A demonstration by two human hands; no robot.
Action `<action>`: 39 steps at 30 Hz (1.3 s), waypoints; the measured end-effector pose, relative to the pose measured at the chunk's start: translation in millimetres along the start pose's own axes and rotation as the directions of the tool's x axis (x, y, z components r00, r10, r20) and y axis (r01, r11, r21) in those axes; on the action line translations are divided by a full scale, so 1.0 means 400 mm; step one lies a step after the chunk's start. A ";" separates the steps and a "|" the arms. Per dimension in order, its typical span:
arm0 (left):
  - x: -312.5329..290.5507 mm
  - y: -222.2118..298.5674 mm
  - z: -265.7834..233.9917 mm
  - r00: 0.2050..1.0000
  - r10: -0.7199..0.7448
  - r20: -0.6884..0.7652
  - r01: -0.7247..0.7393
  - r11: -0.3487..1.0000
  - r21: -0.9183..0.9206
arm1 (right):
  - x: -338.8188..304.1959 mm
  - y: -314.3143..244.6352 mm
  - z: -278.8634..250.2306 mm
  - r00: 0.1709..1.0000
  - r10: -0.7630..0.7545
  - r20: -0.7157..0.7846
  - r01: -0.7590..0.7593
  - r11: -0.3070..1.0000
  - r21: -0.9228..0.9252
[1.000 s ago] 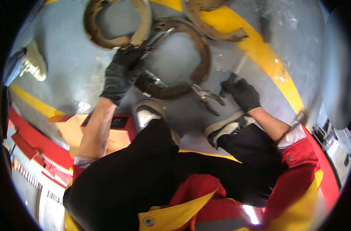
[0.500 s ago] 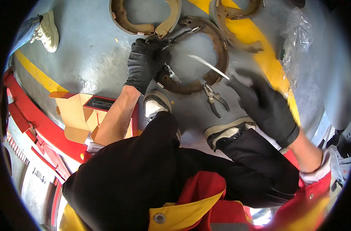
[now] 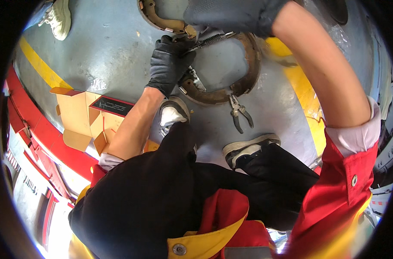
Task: The person assembles brake shoes by attaching springs and hardware using pliers and a screwdriver. They handle multiple brake shoe components and tools on the floor, adjusting and securing parts throughout the process.
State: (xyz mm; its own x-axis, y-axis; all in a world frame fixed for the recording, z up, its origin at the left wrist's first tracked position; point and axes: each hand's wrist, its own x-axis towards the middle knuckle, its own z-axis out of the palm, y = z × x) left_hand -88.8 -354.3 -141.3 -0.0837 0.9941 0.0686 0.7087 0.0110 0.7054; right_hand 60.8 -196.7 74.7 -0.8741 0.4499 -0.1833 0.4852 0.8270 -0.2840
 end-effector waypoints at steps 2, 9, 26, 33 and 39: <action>0.002 -0.002 -0.004 1.000 0.022 -0.006 -0.022 1.000 0.009 | 0.053 0.060 0.042 0.994 -0.073 0.085 0.083 0.991 -0.109; -0.003 -0.024 0.017 0.999 0.041 0.008 -0.041 0.999 0.011 | 0.158 0.085 0.114 0.974 -0.032 0.222 -0.144 0.671 0.727; 0.004 0.000 -0.003 1.000 0.013 0.026 -0.013 1.000 0.008 | 0.184 0.082 0.332 0.780 0.598 -0.183 0.100 0.170 0.980; 0.005 0.000 -0.002 1.000 0.017 0.007 -0.017 1.000 0.001 | 0.228 0.094 0.335 0.763 0.629 -0.145 0.022 0.198 0.980; 0.002 0.002 0.003 1.000 0.009 -0.005 -0.009 1.000 -0.016 | 0.281 0.086 0.328 0.716 0.698 -0.028 -0.206 0.249 0.946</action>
State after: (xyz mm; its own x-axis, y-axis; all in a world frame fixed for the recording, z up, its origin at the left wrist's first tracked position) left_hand -87.4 -353.4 -141.7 -0.0811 0.9936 0.0782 0.6984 0.0007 0.7157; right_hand -17.6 -162.0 -79.0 -0.2874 0.9086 -0.3029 0.3236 -0.2055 -0.9236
